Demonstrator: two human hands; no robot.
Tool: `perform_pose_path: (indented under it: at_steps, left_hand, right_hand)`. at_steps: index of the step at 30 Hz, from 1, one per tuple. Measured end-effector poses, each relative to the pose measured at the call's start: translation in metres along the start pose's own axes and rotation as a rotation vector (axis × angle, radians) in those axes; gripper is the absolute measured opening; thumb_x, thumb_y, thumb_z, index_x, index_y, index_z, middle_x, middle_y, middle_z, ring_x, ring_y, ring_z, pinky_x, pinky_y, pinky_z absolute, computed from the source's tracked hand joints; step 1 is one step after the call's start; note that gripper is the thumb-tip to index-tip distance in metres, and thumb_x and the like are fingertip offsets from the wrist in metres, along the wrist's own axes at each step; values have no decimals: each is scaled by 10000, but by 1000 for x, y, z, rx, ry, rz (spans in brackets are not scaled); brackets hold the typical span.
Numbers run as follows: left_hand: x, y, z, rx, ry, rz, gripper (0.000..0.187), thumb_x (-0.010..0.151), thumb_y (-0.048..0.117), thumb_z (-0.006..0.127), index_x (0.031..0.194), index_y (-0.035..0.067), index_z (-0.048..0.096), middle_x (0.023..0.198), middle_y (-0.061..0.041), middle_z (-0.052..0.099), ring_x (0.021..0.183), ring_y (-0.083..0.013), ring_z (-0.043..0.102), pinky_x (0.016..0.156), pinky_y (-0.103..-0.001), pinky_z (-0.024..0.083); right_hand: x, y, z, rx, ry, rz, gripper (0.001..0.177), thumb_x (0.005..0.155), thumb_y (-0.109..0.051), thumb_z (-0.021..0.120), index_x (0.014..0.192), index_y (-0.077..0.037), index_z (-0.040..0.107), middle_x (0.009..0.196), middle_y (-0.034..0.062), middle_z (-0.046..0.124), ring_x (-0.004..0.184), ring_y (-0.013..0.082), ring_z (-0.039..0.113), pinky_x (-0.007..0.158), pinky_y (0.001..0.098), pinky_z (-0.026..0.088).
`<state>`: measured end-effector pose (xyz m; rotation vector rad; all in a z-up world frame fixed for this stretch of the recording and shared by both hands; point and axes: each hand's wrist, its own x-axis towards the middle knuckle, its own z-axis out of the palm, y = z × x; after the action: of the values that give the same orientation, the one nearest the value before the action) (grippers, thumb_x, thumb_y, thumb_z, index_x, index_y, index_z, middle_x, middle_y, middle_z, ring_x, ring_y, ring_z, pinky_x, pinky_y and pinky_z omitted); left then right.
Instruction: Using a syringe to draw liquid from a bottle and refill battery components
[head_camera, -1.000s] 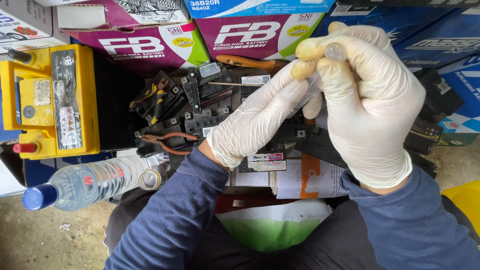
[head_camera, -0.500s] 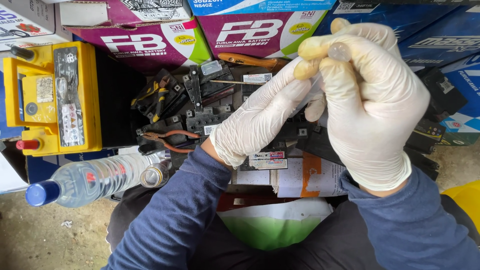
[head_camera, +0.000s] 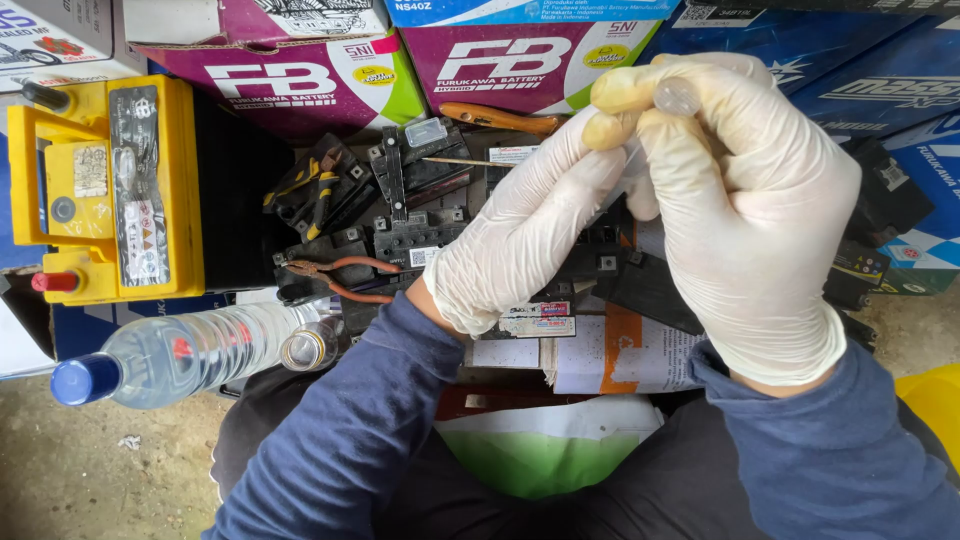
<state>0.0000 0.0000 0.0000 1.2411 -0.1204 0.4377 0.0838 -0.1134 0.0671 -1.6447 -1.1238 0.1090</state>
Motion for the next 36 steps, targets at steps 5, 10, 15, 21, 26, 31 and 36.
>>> perform_pose_path:
  at_steps: [5,10,15,21,26,31,36]
  left_hand:
    - [0,4,-2,-5,108,-77,412,1167,197,488,1558,67,467,1604,-94,510,1493,-185,491,1391,-363,381]
    - [-8,49,8,-68,39,-79,476,1181,301,470,1599,78,431,1612,-76,517,1550,-179,503,1454,-420,445]
    - [-42,70,14,561,357,81,427,1135,294,442,1478,39,457,1492,-115,537,1440,-228,545,1317,-389,455]
    - [-100,57,64,205,634,-162,195,997,-4,474,1064,41,651,1019,-81,689,916,-154,674,895,-281,574]
    - [-138,36,82,-244,550,-66,537,1089,326,477,1512,-1,426,1358,-182,603,1233,-245,609,1108,-381,515]
    - [-163,27,73,-637,735,-15,634,1063,340,482,1600,25,363,1453,-194,577,1313,-260,590,1118,-361,489]
    - [-189,20,54,-604,1046,-3,377,1026,345,595,1149,7,709,1017,-85,703,925,-155,632,905,-289,501]
  right_hand:
    - [4,-3,-18,-62,-72,-105,194,1212,65,491,1252,203,622,1263,320,640,1056,337,612,926,387,500]
    - [-1,-2,-34,-170,-78,-186,333,1280,-28,490,1317,258,656,1312,359,676,1259,424,628,1153,489,491]
    - [-11,3,-49,-43,8,-12,522,1302,-318,383,1521,144,491,1374,271,605,1152,291,632,917,334,523]
    - [-24,1,-44,331,279,273,571,1107,-568,505,1519,-174,482,1329,-70,549,1220,63,623,1125,217,592]
    - [-75,-26,2,218,324,147,556,1155,-536,505,1384,-30,484,1293,136,561,1121,244,653,1089,376,676]
    - [-130,-32,39,297,153,262,593,1057,-504,506,1217,66,527,1133,276,653,1026,375,723,939,436,643]
    - [-149,-25,45,638,-284,265,479,972,-327,651,1278,36,595,1370,239,603,1374,405,624,1195,485,546]
